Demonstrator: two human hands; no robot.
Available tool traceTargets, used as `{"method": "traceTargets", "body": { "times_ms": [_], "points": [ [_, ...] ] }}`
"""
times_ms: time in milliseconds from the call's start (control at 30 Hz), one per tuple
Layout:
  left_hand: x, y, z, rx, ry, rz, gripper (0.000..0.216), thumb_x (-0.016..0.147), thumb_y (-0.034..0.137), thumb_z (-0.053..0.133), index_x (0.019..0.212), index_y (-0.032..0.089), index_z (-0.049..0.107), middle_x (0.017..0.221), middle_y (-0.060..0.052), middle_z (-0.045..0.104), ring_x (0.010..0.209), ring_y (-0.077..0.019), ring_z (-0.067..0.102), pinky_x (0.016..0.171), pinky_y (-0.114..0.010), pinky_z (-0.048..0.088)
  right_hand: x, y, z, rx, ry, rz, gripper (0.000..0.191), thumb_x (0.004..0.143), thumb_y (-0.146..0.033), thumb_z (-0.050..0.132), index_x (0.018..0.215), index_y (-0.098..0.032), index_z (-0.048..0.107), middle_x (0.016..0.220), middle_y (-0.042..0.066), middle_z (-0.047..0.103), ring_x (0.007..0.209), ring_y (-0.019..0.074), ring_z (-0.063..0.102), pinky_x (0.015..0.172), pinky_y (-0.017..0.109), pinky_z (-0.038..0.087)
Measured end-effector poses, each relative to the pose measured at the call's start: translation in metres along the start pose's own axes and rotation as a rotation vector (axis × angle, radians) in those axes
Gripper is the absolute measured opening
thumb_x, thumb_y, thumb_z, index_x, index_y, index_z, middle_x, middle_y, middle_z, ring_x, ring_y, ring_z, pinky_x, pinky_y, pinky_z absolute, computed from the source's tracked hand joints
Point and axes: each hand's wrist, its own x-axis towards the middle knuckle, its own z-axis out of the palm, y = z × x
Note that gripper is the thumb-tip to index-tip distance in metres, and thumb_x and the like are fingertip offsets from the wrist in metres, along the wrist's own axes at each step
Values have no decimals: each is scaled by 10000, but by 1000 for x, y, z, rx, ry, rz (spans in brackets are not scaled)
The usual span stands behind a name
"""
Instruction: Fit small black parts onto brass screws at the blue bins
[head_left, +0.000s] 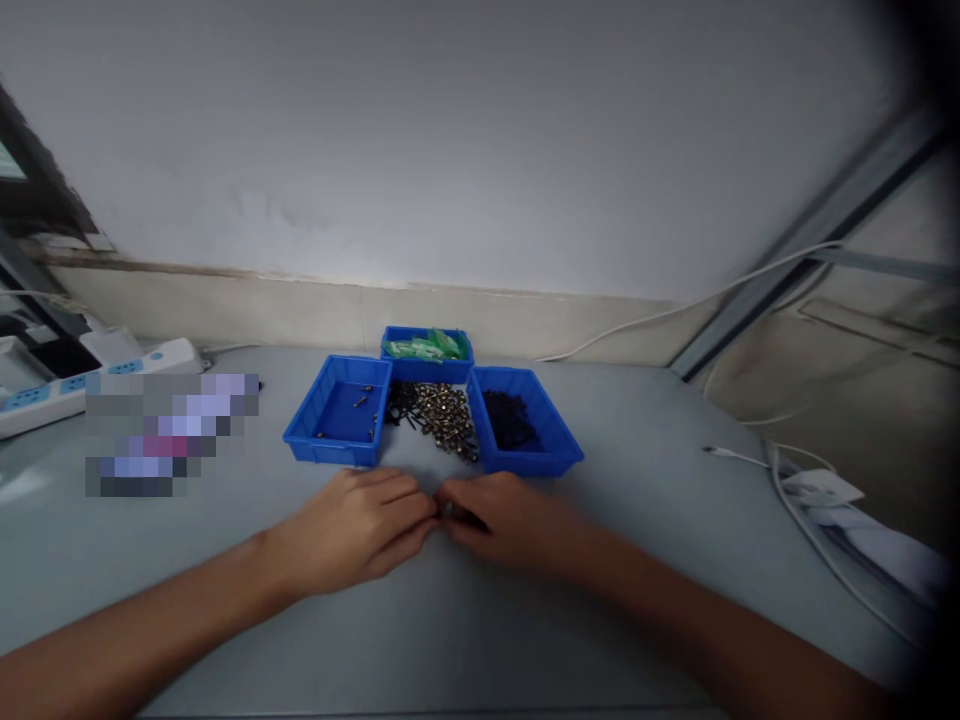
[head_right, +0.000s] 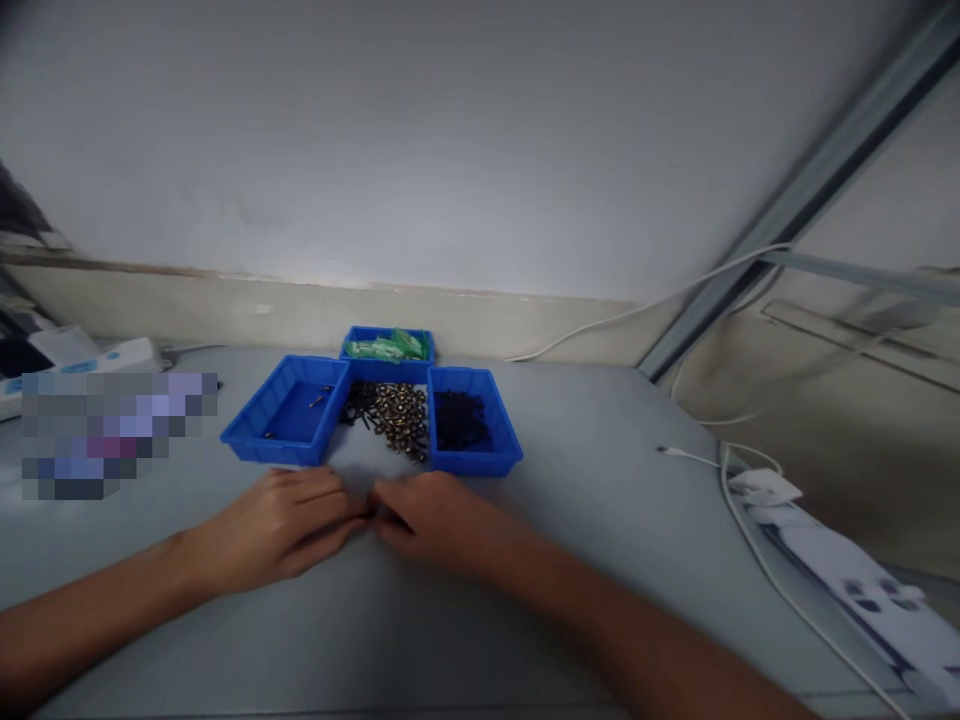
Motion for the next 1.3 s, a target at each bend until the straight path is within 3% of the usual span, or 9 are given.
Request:
{"method": "traceTargets", "body": {
  "times_ms": [233,500,733,900,1000,1300],
  "points": [
    [1,-4,-1,24,-5,-76,254,895,261,331,768,160,526,697,-15,533,654,-138,508,591,-265,393,-1,2,-2,149,76,115,51,760,-195,477,809,-179,475,651,-19,557,573,100,505,528,217,336],
    [3,-4,2,24,-75,-71,219,883,239,360,779,160,536,699,-12,543,643,-140,507,581,-262,386,0,-1,-2,342,82,4,64,762,-220,503,807,-180,481,652,-33,532,566,80,498,532,197,365],
    [2,-6,5,37,-47,-84,212,872,245,378,763,163,539,684,-11,549,628,-141,515,560,-265,380,0,2,-1,282,96,21,86,758,-167,488,840,-180,510,699,-17,566,609,87,518,565,202,384],
    [3,-5,2,53,-25,-117,243,887,245,343,744,156,518,685,-9,550,633,-135,523,576,-265,388,-1,5,-1,23,107,72,153,845,-268,417,868,-179,540,748,20,609,664,129,551,599,246,381],
    [3,-4,1,57,-20,-131,251,893,247,330,741,153,507,681,-8,546,628,-133,521,568,-263,381,0,5,-1,-92,56,26,241,880,-298,349,814,-170,542,723,25,611,642,138,557,586,253,376],
    [1,-1,-1,-22,9,-82,239,902,271,333,828,151,526,735,-19,531,687,-136,516,605,-258,399,2,9,6,-100,35,-76,197,869,-254,374,828,-166,544,777,30,617,691,138,569,620,244,404]
  ]
}}
